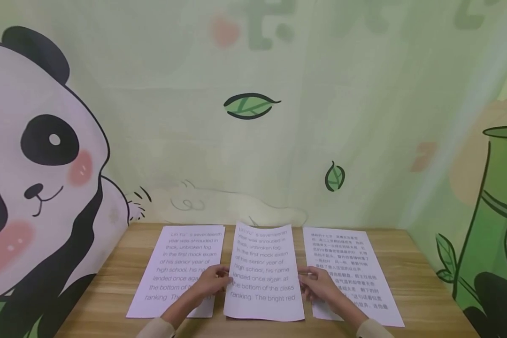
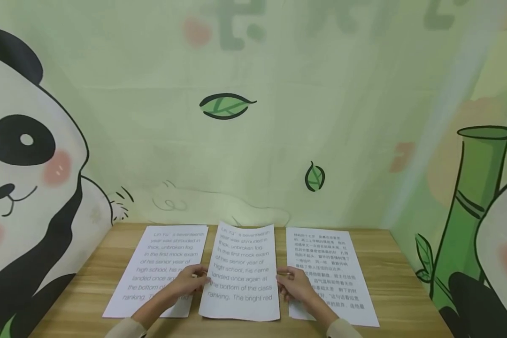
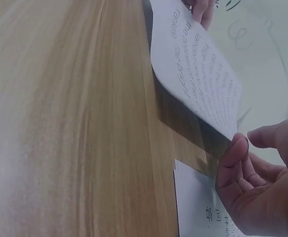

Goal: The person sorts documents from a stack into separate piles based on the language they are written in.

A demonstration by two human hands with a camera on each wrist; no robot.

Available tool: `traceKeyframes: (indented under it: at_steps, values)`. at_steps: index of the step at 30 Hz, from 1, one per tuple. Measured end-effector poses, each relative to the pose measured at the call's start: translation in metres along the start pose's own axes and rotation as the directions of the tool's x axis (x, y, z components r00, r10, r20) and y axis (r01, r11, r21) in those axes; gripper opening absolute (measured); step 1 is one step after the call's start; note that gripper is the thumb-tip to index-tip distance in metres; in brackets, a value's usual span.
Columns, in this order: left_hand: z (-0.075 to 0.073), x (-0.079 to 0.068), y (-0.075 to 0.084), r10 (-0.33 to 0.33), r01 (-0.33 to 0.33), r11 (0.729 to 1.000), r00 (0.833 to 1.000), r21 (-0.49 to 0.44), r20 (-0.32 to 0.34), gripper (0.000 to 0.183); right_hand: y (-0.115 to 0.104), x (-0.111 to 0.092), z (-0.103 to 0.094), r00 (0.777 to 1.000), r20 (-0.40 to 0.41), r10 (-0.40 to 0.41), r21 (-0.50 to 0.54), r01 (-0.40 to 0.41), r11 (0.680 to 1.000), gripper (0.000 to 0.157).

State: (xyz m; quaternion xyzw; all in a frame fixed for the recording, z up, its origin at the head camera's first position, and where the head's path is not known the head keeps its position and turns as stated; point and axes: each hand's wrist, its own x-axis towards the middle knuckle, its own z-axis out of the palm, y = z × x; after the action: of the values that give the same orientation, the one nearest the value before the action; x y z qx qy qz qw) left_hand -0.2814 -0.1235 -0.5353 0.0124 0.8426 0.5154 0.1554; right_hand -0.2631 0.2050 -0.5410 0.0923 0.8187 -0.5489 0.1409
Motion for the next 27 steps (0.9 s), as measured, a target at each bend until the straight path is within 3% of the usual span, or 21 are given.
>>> traceKeyframes:
  at_steps: [8, 18, 27]
  values:
    - [0.002, -0.001, -0.007, -0.026, 0.027, 1.0, 0.998, -0.016, 0.053, 0.037, -0.001, -0.002, 0.002, 0.999, 0.045, 0.011, 0.062, -0.013, 0.998, 0.046]
    - [0.005, -0.003, -0.016, -0.04, 0.055, 0.994, 0.99, -0.099, 0.138, 0.042, 0.001, -0.006, 0.001, 0.984, 0.179, -0.013, 0.113, -0.007, 0.994, 0.06]
    - [0.0, -0.008, -0.009, -0.054, 0.078, 0.987, 0.985, -0.141, 0.164, 0.056, 0.001, -0.008, 0.0, 0.994, 0.109, -0.007, 0.074, -0.001, 0.997, 0.056]
